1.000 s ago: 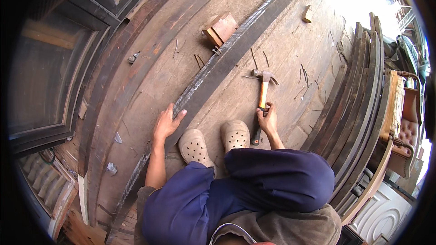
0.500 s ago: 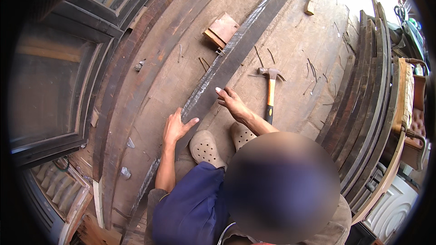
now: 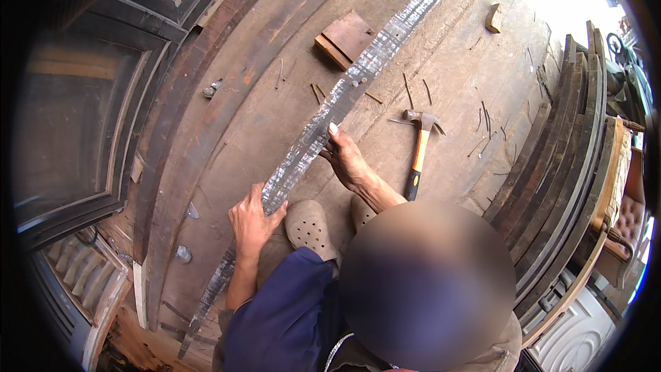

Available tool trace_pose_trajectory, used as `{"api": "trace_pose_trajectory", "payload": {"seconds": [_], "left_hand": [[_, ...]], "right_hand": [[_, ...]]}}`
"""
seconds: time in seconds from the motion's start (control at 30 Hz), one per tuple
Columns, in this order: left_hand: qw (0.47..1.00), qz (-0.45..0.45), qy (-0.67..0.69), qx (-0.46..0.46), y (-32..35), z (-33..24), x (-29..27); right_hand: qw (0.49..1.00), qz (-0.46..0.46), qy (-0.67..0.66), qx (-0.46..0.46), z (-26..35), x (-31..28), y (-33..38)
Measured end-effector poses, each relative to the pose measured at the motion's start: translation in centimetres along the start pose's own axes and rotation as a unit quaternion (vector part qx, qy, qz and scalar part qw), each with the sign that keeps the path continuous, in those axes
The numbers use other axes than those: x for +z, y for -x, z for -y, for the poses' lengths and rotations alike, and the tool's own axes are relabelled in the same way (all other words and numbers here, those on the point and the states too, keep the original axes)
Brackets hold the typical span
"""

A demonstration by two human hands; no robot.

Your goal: The person hammers a long metal bar on a wooden floor using a hammer, then uses a metal rod to scrape or adjust the bar. The person remains seated throughout the task.

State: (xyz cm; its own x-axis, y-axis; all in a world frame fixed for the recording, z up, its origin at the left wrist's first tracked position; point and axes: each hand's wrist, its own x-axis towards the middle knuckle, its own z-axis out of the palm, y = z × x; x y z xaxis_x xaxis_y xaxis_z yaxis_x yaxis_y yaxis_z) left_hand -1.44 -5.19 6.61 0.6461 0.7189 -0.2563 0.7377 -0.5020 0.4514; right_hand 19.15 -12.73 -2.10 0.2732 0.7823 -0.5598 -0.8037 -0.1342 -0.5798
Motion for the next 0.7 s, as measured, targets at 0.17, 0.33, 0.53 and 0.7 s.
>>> {"api": "trace_pose_trajectory", "payload": {"seconds": [0.17,0.33,0.53,0.7], "left_hand": [[0.999,-0.046,-0.021,-0.021,-2.7,2.9,0.6],[0.998,-0.022,0.047,-0.024,-2.8,3.5,0.9],[0.999,-0.035,0.018,-0.027,-2.2,5.0,2.9],[0.999,-0.030,0.021,-0.010,-3.0,4.2,3.1]], "right_hand": [[1.000,-0.003,0.011,0.018,-1.3,0.4,-4.5],[0.986,-0.043,0.143,0.079,1.2,0.5,-1.1],[0.964,-0.082,0.247,0.051,1.2,-2.7,3.8],[0.942,-0.108,0.318,0.022,1.9,-4.9,5.5]]}}
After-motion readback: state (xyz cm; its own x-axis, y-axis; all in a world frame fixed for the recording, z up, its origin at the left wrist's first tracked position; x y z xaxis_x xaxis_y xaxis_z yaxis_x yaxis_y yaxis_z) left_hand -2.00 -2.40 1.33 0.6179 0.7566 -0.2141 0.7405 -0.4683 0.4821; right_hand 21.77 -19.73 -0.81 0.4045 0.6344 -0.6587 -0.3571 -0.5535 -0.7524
